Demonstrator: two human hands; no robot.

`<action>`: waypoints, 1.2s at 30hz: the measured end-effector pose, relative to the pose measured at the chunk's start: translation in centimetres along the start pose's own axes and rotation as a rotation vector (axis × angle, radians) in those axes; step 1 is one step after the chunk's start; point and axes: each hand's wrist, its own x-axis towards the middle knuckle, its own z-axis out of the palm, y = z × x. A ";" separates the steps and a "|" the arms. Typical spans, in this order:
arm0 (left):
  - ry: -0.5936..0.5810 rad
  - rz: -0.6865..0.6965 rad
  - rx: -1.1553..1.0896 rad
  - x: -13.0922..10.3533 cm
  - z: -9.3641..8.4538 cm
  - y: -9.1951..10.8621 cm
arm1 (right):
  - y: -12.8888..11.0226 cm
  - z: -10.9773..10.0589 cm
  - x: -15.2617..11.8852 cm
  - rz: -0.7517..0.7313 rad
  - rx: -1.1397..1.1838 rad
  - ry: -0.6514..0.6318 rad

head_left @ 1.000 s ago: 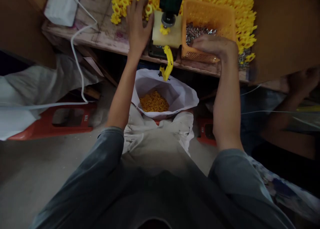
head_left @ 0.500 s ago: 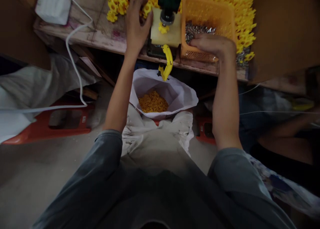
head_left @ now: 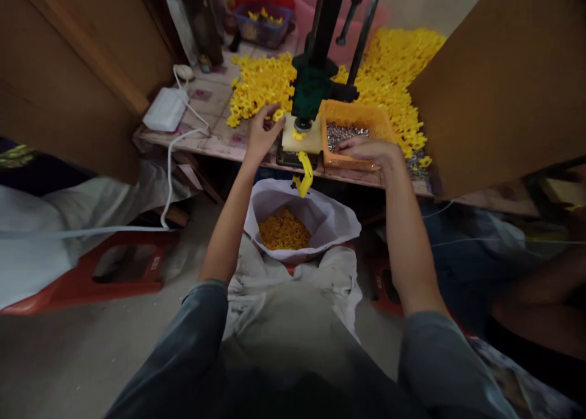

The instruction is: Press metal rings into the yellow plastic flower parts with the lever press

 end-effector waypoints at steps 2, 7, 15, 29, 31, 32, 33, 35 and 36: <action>0.000 -0.018 -0.041 -0.2 -0.1 0.5 | -0.9 0.0 -0.7 0.077 -0.086 -0.150; 0.016 -0.060 -0.143 -0.6 -0.1 2.1 | -2.1 -0.1 -2.9 -0.162 -0.146 0.049; -0.167 -0.179 -0.184 -1.0 0.1 3.2 | -6.7 5.3 -4.6 -0.446 -0.647 0.186; -0.433 -0.188 -0.281 -0.8 -0.6 3.7 | -6.6 8.0 -6.5 -0.686 -0.845 0.145; -0.484 -0.212 -0.307 -0.9 -0.9 3.9 | -6.9 8.3 -6.4 -0.764 -0.941 0.178; -0.502 -0.215 -0.322 -0.9 -1.0 4.1 | -7.1 8.4 -6.4 -0.791 -0.984 0.183; -0.513 -0.214 -0.336 -0.9 -1.1 4.3 | -7.1 8.5 -6.4 -0.815 -1.019 0.178; -0.515 -0.204 -0.358 -0.9 -1.2 4.7 | -7.2 8.7 -6.7 -0.859 -1.056 0.152; -0.510 -0.199 -0.366 -0.9 -1.2 4.7 | -7.1 8.7 -7.0 -0.881 -1.060 0.134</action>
